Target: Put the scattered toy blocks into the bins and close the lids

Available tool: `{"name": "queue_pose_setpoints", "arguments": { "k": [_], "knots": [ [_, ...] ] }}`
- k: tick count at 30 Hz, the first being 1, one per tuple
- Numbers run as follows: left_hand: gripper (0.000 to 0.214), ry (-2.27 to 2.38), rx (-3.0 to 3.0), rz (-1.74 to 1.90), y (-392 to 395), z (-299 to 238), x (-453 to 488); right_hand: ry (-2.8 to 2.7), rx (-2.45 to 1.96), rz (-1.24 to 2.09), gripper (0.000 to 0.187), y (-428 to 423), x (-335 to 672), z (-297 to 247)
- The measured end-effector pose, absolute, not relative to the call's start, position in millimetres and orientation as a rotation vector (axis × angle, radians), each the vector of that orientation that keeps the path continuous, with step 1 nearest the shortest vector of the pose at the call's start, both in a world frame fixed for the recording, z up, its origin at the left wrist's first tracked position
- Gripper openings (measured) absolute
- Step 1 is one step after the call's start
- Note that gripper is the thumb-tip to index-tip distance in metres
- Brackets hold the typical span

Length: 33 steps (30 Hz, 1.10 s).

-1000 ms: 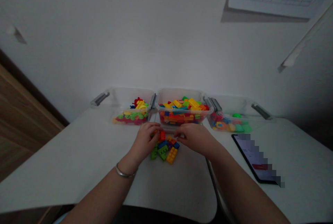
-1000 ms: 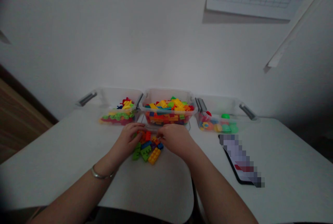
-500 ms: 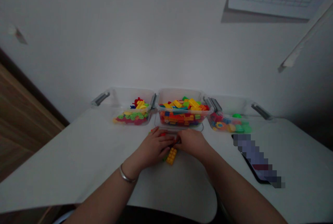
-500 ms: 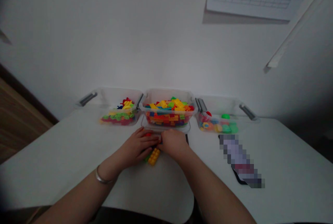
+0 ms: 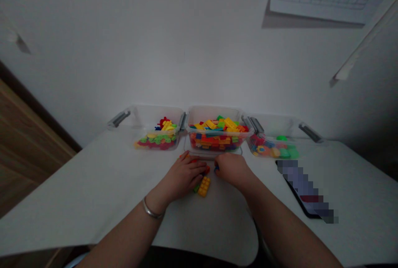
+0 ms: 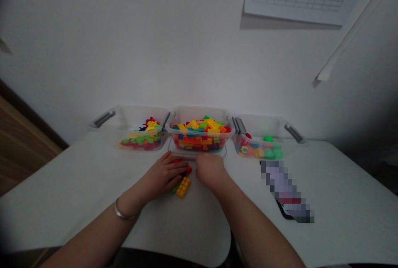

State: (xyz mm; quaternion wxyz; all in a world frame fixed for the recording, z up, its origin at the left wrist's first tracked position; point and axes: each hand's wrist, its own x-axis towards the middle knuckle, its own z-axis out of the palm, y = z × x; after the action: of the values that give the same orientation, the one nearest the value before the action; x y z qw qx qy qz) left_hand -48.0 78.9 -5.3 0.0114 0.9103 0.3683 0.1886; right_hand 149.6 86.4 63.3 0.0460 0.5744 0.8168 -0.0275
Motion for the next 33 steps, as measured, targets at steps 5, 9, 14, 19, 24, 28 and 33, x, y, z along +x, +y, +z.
{"name": "queue_pose_setpoints", "arguments": {
  "k": [5, 9, 14, 19, 24, 28, 33],
  "knots": [
    [0.036, 1.13, 2.823, 0.577, 78.5, -2.0, -47.8, 2.717, 1.943, -0.121, 0.022, 83.4, 169.1, 88.9],
    [0.036, 1.16, 2.799, 0.623, 76.6, 3.2, -49.3, 3.074, 2.234, -0.13, 0.025, 88.9, 191.3, 102.5],
    [0.033, 1.242, 2.768, 0.784, 76.0, 6.0, -52.8, 3.288, 2.665, 0.141, 0.028, 109.8, 210.5, 92.6],
    [0.033, 1.272, 2.748, 0.858, 76.1, 8.3, -53.1, 3.264, 2.77, 0.293, 0.024, 129.3, 213.7, 76.2],
    [0.034, 1.281, 2.743, 0.874, 75.9, 9.7, -51.7, 3.079, 2.722, 0.586, 0.015, 134.7, 210.5, 66.0],
    [0.034, 1.281, 2.747, 0.887, 76.6, 8.7, -51.3, 3.105, 2.62, 0.638, 0.02, 136.2, 210.1, 61.6],
    [0.034, 1.291, 2.747, 0.905, 77.7, 6.5, -51.4, 3.163, 2.449, 0.511, 0.026, 139.0, 210.7, 61.2]
  ]
}}
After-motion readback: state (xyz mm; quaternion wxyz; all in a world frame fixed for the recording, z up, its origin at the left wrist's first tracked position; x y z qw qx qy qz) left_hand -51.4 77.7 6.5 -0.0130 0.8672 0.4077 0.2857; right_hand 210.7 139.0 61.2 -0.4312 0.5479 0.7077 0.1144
